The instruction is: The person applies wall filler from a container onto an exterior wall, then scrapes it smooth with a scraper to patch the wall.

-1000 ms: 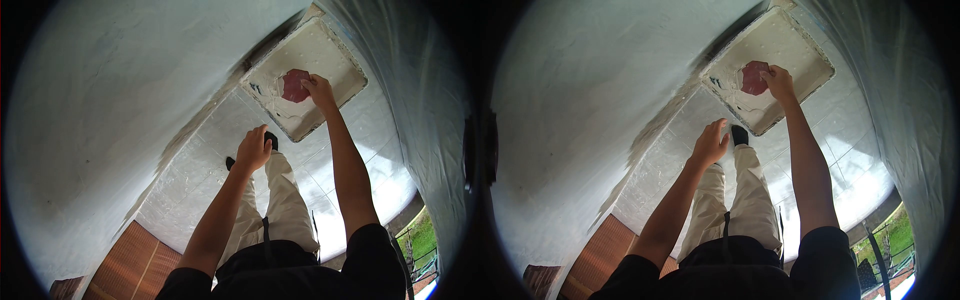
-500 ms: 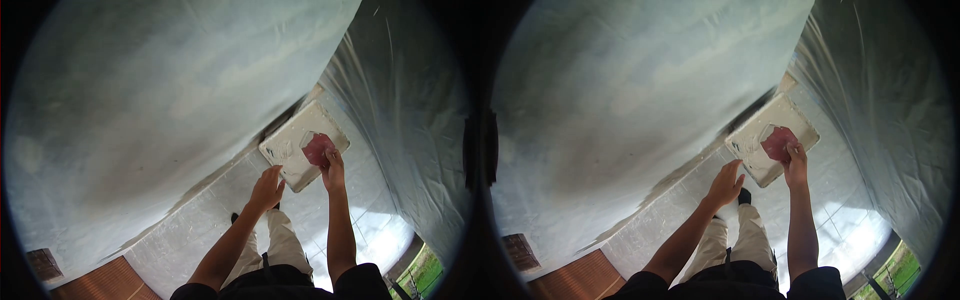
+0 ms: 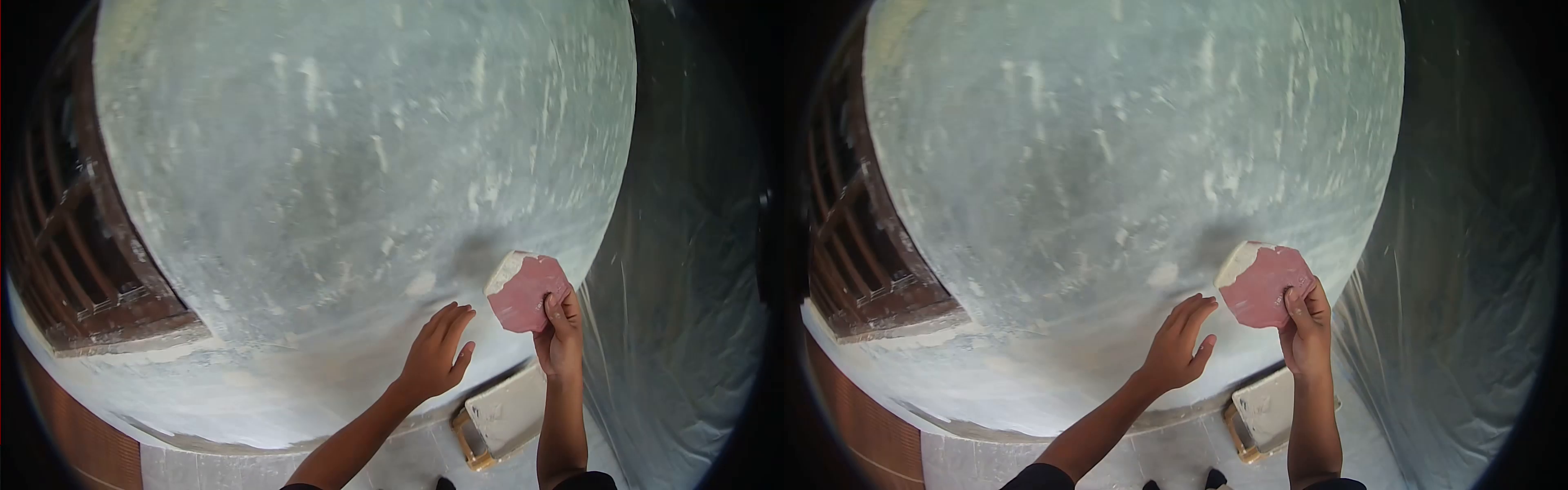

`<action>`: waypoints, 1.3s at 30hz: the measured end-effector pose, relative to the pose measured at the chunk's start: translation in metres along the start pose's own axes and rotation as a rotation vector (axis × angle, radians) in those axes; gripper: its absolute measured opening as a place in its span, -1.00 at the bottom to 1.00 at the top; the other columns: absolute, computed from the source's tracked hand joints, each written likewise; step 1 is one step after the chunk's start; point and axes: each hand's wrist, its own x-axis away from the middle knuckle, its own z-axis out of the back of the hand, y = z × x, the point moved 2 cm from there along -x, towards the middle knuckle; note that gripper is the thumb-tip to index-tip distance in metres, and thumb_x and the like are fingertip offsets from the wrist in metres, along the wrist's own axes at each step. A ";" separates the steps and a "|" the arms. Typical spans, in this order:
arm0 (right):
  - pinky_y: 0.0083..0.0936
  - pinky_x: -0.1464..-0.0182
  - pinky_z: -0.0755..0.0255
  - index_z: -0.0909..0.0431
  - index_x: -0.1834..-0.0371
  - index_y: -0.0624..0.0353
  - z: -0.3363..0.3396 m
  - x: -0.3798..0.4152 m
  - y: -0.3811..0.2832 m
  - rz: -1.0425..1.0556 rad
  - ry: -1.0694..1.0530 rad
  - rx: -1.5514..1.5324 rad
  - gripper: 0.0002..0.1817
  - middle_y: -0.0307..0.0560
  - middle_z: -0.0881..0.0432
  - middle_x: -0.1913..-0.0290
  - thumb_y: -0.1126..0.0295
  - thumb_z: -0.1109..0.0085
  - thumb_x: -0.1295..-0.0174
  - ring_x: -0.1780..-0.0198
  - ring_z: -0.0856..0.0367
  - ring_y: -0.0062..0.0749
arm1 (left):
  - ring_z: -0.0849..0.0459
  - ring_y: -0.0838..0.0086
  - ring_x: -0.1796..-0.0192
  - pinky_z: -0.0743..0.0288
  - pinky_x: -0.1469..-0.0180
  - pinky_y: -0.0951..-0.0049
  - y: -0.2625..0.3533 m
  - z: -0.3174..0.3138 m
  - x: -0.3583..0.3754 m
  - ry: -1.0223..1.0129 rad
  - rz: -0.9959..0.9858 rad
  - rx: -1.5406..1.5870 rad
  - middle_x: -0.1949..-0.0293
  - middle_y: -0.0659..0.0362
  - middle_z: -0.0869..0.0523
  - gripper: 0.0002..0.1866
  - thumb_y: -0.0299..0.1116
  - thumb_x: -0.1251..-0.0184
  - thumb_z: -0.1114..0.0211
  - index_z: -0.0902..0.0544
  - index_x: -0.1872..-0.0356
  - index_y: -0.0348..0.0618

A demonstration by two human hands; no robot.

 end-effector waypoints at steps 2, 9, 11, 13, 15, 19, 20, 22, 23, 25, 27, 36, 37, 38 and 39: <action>-0.44 -0.15 -0.54 -0.48 -0.12 0.25 -0.038 -0.016 -0.014 0.082 -0.097 0.027 -0.75 -0.15 -0.63 -0.05 0.35 -0.10 -0.50 -0.06 -0.62 -0.54 | -0.46 -0.07 -0.34 -0.35 -0.37 0.06 0.006 0.043 -0.018 0.091 -0.069 -0.062 -0.26 -0.08 -0.54 -0.47 -0.47 -0.29 -0.22 -0.43 -0.30 -0.28; -0.54 -0.06 -0.55 -0.52 0.03 0.23 -0.161 -0.052 -0.036 0.285 -0.252 0.097 -0.83 -0.20 -0.63 0.05 0.37 -0.15 -0.48 0.05 -0.60 -0.61 | -0.47 -0.05 -0.34 -0.37 -0.35 0.06 0.005 0.167 -0.052 0.378 -0.239 -0.359 -0.19 -0.05 -0.59 -0.54 -0.51 -0.19 -0.23 -0.51 -0.17 -0.29; -0.59 -0.02 -0.51 -0.55 0.05 0.26 -0.186 -0.058 -0.042 0.417 -0.248 0.184 -0.82 -0.22 -0.63 0.08 0.36 -0.17 -0.48 0.10 -0.56 -0.65 | -0.45 -0.03 -0.36 -0.36 -0.35 0.06 0.007 0.194 -0.058 0.457 -0.281 -0.451 -0.19 -0.04 -0.59 -0.55 -0.50 -0.19 -0.21 -0.52 -0.16 -0.28; -0.60 0.02 -0.50 -0.57 0.06 0.28 -0.217 -0.061 -0.050 0.518 -0.252 0.209 -0.81 -0.23 -0.62 0.13 0.36 -0.18 -0.47 0.11 -0.54 -0.66 | -0.45 -0.02 -0.37 -0.36 -0.34 0.04 0.009 0.218 -0.067 0.494 -0.310 -0.510 -0.20 -0.03 -0.59 -0.57 -0.49 -0.18 -0.21 -0.53 -0.13 -0.27; -0.62 0.05 -0.49 -0.59 0.07 0.31 -0.243 -0.069 -0.059 0.613 -0.249 0.240 -0.80 -0.23 -0.62 0.17 0.36 -0.18 -0.46 0.12 -0.53 -0.66 | -0.44 0.01 -0.37 -0.36 -0.34 0.02 0.013 0.239 -0.076 0.542 -0.385 -0.573 -0.20 0.01 -0.58 -0.61 -0.47 -0.16 -0.23 -0.58 -0.08 -0.23; -0.52 0.20 -0.54 -0.65 0.07 0.30 -0.292 -0.089 -0.081 1.003 -0.153 0.478 -0.85 -0.15 -0.63 0.24 0.46 -0.22 -0.40 0.15 -0.61 -0.56 | -0.45 -0.05 -0.37 -0.36 -0.31 0.00 0.022 0.280 -0.107 0.604 -0.474 -0.702 -0.18 -0.04 -0.60 -0.58 -0.50 -0.10 -0.22 -0.57 -0.05 -0.29; -0.47 0.25 -0.55 -0.67 0.08 0.28 -0.305 -0.091 -0.086 1.109 -0.138 0.488 -0.86 -0.10 -0.63 0.24 0.50 -0.23 -0.37 0.17 -0.64 -0.50 | -0.45 -0.06 -0.37 -0.35 -0.32 -0.02 0.023 0.289 -0.114 0.623 -0.479 -0.713 -0.19 -0.05 -0.60 -0.58 -0.50 -0.07 -0.22 -0.58 -0.03 -0.30; -0.44 0.24 -0.56 -0.68 0.07 0.25 -0.326 -0.096 -0.093 1.278 -0.141 0.578 -0.85 -0.08 -0.64 0.23 0.54 -0.24 -0.33 0.18 -0.67 -0.41 | -0.45 -0.07 -0.38 -0.35 -0.33 -0.03 0.024 0.307 -0.127 0.655 -0.493 -0.749 -0.19 -0.05 -0.60 -0.59 -0.50 -0.07 -0.22 -0.58 -0.03 -0.30; -0.40 0.23 -0.58 -0.69 0.07 0.23 -0.337 -0.096 -0.095 1.443 -0.139 0.668 -0.82 -0.05 -0.65 0.21 0.57 -0.26 -0.28 0.19 -0.69 -0.32 | -0.44 -0.07 -0.38 -0.35 -0.33 -0.04 0.024 0.315 -0.131 0.683 -0.505 -0.784 -0.19 -0.05 -0.59 -0.59 -0.50 -0.07 -0.21 -0.58 -0.02 -0.30; -0.40 0.22 -0.59 -0.70 0.07 0.21 -0.357 -0.104 -0.092 1.553 -0.138 0.709 -0.79 -0.09 -0.65 0.20 0.59 -0.27 -0.23 0.18 -0.69 -0.30 | -0.43 -0.08 -0.40 -0.33 -0.36 -0.07 0.015 0.324 -0.132 0.696 -0.490 -0.800 -0.21 -0.06 -0.57 -0.59 -0.49 -0.09 -0.20 -0.56 -0.04 -0.30; -0.41 0.20 -0.61 -0.70 0.07 0.18 -0.376 -0.108 -0.090 1.671 -0.132 0.742 -0.75 -0.12 -0.65 0.19 0.60 -0.28 -0.17 0.17 -0.68 -0.27 | -0.40 -0.10 -0.42 -0.28 -0.41 -0.10 0.008 0.329 -0.133 0.730 -0.450 -0.830 -0.26 -0.08 -0.53 -0.57 -0.49 -0.11 -0.19 -0.53 -0.08 -0.30; -0.42 0.10 -0.58 -0.71 0.08 0.17 -0.417 -0.135 -0.067 2.024 0.096 0.941 -0.65 -0.28 -0.65 0.09 0.48 -0.28 0.02 0.10 -0.63 -0.37 | -0.34 -0.10 -0.48 -0.21 -0.47 -0.15 0.002 0.325 -0.126 0.694 -0.409 -0.819 -0.33 -0.09 -0.48 -0.54 -0.50 -0.11 -0.18 -0.49 -0.11 -0.33; -0.42 0.10 -0.58 -0.71 0.08 0.17 -0.417 -0.139 -0.065 2.024 0.095 0.938 -0.65 -0.28 -0.65 0.09 0.48 -0.28 0.02 0.10 -0.63 -0.37 | -0.34 -0.10 -0.48 -0.21 -0.47 -0.15 0.002 0.325 -0.126 0.695 -0.408 -0.822 -0.33 -0.09 -0.48 -0.54 -0.50 -0.11 -0.18 -0.49 -0.11 -0.33; -0.43 0.09 -0.58 -0.71 0.07 0.18 -0.417 -0.142 -0.062 2.029 0.095 0.969 -0.64 -0.27 -0.66 0.07 0.47 -0.27 0.01 0.10 -0.63 -0.36 | -0.34 -0.10 -0.48 -0.21 -0.47 -0.15 0.002 0.325 -0.126 0.697 -0.413 -0.813 -0.33 -0.09 -0.48 -0.54 -0.50 -0.10 -0.18 -0.49 -0.10 -0.33; -0.43 0.08 -0.58 -0.72 0.05 0.19 -0.417 -0.146 -0.059 2.033 0.095 1.001 -0.63 -0.27 -0.66 0.05 0.46 -0.26 0.00 0.10 -0.63 -0.35 | -0.35 -0.10 -0.48 -0.21 -0.47 -0.15 0.002 0.325 -0.126 0.697 -0.418 -0.804 -0.33 -0.10 -0.49 -0.54 -0.50 -0.10 -0.18 -0.50 -0.10 -0.34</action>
